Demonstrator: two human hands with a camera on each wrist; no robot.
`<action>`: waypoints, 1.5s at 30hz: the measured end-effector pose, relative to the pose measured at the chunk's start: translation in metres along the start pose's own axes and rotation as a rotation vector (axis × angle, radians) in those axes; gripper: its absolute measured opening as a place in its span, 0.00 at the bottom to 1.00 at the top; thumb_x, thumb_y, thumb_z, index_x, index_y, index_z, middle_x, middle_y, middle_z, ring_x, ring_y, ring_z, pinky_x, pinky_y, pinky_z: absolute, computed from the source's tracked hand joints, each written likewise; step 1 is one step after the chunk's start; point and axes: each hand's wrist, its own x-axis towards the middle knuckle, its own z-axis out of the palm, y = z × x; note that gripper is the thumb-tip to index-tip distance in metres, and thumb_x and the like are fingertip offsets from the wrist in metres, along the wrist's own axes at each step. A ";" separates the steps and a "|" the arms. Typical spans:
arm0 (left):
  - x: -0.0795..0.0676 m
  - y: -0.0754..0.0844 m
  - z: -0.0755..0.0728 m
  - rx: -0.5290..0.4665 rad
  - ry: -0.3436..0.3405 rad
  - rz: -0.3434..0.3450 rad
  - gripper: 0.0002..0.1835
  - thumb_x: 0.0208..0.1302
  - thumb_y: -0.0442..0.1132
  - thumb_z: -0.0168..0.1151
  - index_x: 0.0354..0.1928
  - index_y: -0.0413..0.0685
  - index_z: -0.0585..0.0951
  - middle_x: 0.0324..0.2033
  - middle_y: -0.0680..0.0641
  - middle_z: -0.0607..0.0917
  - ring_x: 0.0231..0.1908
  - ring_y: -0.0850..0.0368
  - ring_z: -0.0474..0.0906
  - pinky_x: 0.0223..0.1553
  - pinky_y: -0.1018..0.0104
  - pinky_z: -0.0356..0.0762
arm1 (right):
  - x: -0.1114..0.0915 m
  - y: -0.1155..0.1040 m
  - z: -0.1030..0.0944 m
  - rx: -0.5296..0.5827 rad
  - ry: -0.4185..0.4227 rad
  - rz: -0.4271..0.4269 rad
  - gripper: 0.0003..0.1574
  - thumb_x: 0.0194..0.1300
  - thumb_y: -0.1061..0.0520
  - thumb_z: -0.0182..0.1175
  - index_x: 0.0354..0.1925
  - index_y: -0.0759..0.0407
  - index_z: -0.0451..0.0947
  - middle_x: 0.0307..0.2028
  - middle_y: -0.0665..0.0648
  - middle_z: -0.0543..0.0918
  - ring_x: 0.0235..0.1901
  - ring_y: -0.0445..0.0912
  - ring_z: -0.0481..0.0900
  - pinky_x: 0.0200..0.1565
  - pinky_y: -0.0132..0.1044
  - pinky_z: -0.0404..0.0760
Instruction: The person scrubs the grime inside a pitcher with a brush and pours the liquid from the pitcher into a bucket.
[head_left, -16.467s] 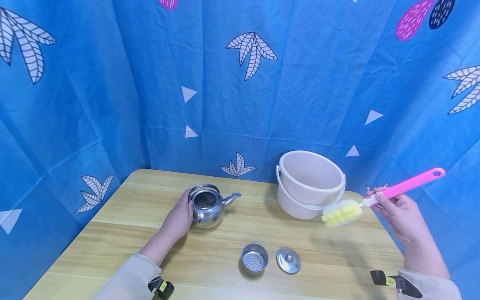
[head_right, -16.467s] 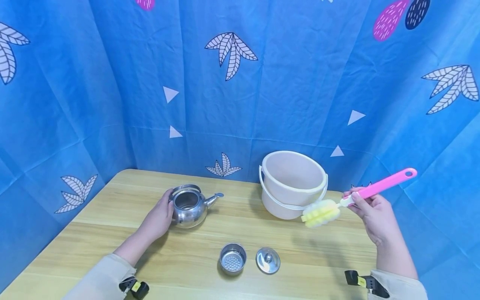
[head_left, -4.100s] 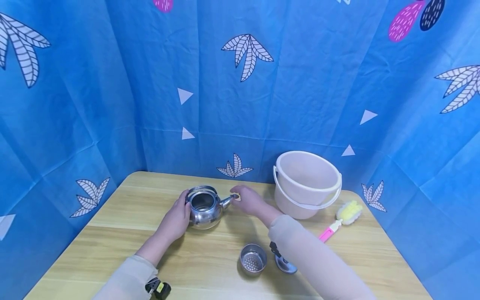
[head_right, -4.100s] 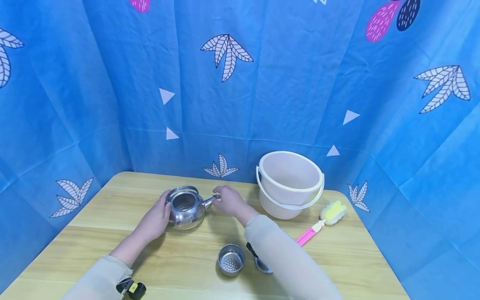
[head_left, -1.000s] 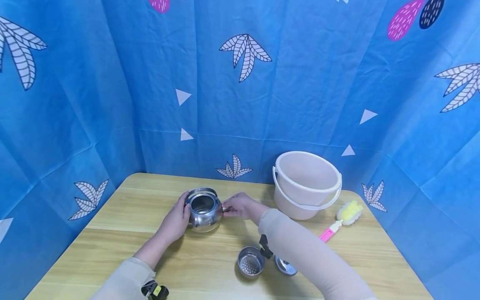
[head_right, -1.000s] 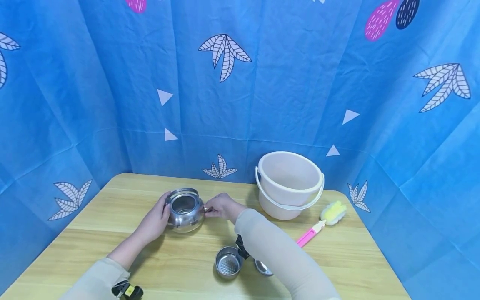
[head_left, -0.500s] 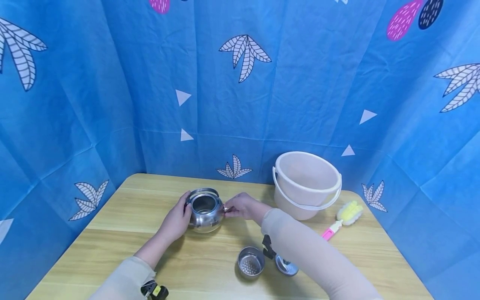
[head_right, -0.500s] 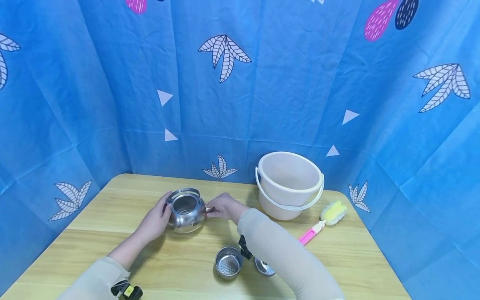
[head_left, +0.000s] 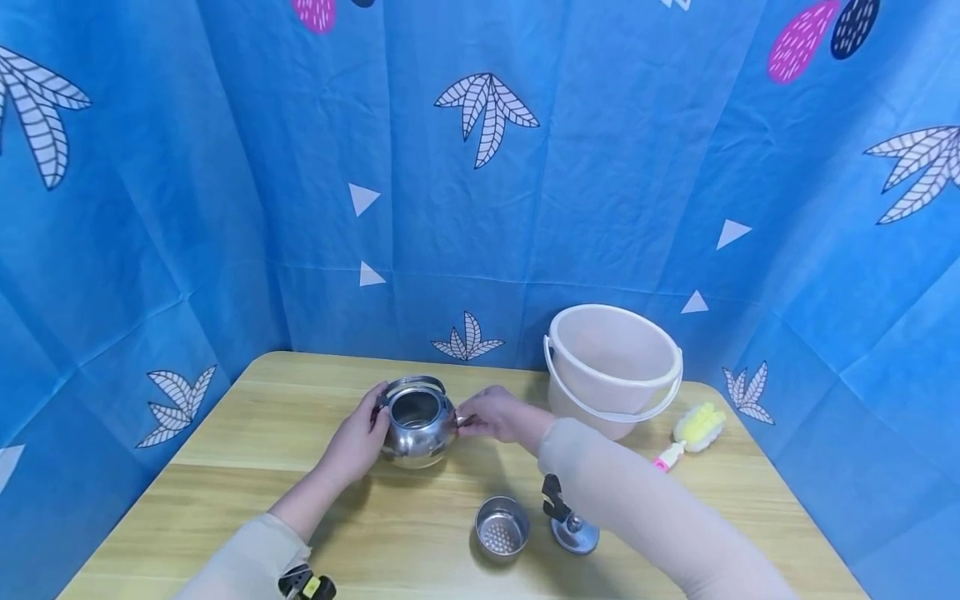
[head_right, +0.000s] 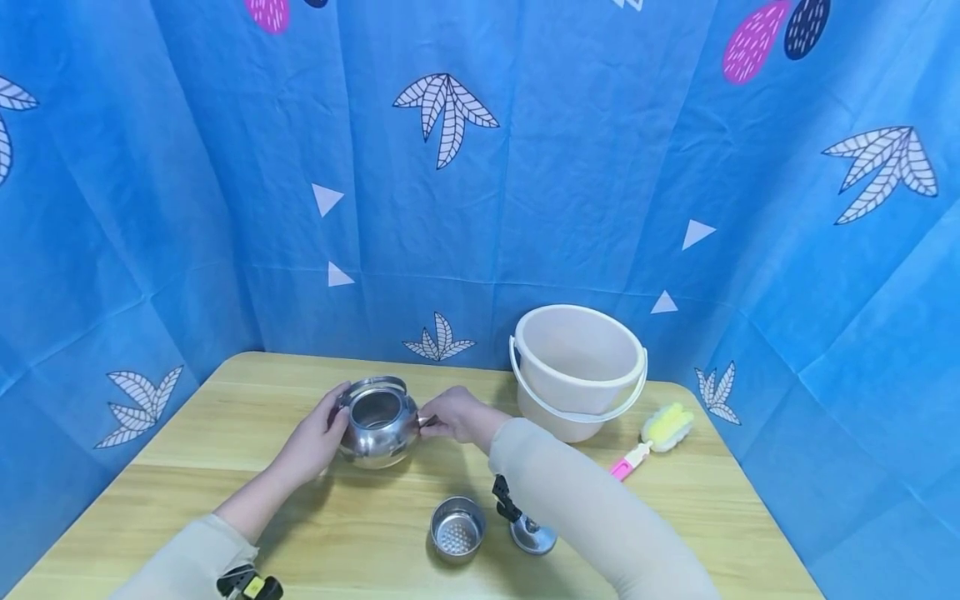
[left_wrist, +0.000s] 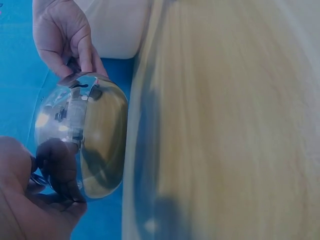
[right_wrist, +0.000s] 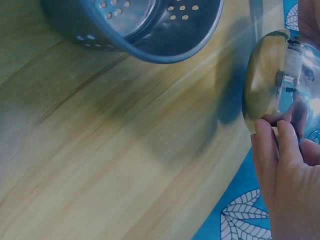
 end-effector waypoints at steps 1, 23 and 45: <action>0.000 0.002 0.000 -0.004 -0.002 0.002 0.29 0.80 0.42 0.41 0.78 0.42 0.55 0.69 0.30 0.66 0.68 0.32 0.62 0.69 0.39 0.60 | -0.002 -0.001 -0.002 0.000 0.000 -0.003 0.13 0.66 0.73 0.57 0.49 0.78 0.78 0.38 0.67 0.86 0.30 0.46 0.83 0.44 0.37 0.87; 0.008 0.052 0.007 -0.002 -0.024 0.061 0.29 0.79 0.43 0.43 0.78 0.45 0.57 0.69 0.32 0.68 0.68 0.34 0.65 0.68 0.40 0.63 | -0.045 -0.024 -0.032 -0.007 0.030 -0.044 0.14 0.69 0.73 0.53 0.50 0.81 0.76 0.36 0.66 0.86 0.32 0.48 0.84 0.46 0.37 0.87; 0.032 0.101 0.020 -0.015 -0.012 0.138 0.30 0.79 0.43 0.45 0.78 0.50 0.57 0.71 0.37 0.67 0.68 0.39 0.67 0.67 0.43 0.67 | -0.064 -0.051 -0.069 -0.004 0.118 -0.077 0.16 0.69 0.74 0.52 0.53 0.82 0.73 0.36 0.63 0.83 0.35 0.47 0.83 0.55 0.44 0.83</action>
